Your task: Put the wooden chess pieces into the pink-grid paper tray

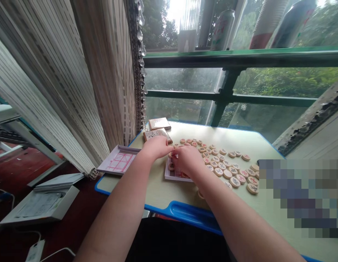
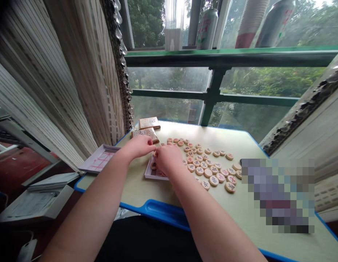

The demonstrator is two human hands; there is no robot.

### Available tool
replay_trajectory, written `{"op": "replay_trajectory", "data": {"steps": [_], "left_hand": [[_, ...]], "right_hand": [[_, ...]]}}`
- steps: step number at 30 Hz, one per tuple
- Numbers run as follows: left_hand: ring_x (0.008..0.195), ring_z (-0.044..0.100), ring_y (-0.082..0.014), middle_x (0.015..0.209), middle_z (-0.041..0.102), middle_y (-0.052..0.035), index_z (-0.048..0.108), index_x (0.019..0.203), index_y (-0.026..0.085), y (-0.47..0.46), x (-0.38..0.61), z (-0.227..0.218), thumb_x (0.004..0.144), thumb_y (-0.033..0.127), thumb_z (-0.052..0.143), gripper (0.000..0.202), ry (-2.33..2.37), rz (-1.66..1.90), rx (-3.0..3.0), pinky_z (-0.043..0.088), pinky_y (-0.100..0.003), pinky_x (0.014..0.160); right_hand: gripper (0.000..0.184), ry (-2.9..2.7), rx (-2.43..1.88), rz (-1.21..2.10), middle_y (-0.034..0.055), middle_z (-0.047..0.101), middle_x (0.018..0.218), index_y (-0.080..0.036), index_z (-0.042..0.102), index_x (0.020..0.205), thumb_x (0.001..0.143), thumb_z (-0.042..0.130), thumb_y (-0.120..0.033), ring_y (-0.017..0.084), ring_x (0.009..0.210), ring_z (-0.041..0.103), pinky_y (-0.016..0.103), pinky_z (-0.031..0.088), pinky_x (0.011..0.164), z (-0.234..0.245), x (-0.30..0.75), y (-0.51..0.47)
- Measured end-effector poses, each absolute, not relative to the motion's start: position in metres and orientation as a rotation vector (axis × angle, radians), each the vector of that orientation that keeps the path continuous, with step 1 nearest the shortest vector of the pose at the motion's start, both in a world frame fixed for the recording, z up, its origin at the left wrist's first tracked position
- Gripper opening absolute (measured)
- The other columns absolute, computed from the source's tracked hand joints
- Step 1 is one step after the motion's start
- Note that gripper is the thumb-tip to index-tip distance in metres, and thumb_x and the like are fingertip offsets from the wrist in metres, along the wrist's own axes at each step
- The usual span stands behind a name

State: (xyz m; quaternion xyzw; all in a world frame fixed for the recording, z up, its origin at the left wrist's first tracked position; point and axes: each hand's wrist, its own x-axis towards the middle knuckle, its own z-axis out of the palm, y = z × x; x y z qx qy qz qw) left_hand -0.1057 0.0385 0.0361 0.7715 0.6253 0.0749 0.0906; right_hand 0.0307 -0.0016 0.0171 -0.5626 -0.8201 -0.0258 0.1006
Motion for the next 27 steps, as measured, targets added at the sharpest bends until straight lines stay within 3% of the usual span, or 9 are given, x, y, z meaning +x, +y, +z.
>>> {"op": "replay_trajectory", "data": {"steps": [11,20,27], "left_hand": [[0.076,0.062,-0.0191,0.084,0.07,-0.0044,0.064,0.078,0.02,0.038,-0.106,0.033,0.069,0.04,0.055,0.023,1.735,0.285,2.339,0.04,-0.026,0.06],[0.073,0.061,-0.0173,0.081,0.07,-0.0029,0.064,0.078,0.02,0.035,-0.103,0.036,0.07,0.041,0.058,0.023,1.678,0.34,2.389,0.04,-0.025,0.06],[0.069,0.059,-0.0172,0.075,0.068,-0.0019,0.063,0.071,0.021,0.033,-0.099,0.032,0.065,0.038,0.061,0.018,1.634,0.219,2.419,0.036,-0.026,0.054]], "right_hand": [[0.032,-1.939,-1.814,0.057,0.0036,0.071,0.096,-0.025,0.073,0.093,0.079,0.045,-0.018,0.019,0.091,0.059,0.027,0.043,0.072,0.039,0.063,0.004],[0.03,-1.976,-1.792,0.053,0.0037,0.072,0.085,-0.026,0.074,0.083,0.078,0.045,-0.019,0.021,0.092,0.058,0.028,0.042,0.068,0.035,0.06,0.002],[0.031,-1.699,-1.695,0.106,0.0036,0.071,0.081,-0.022,0.072,0.078,0.079,0.041,-0.021,0.019,0.084,0.06,0.027,0.041,0.065,0.045,0.066,-0.004]]}}
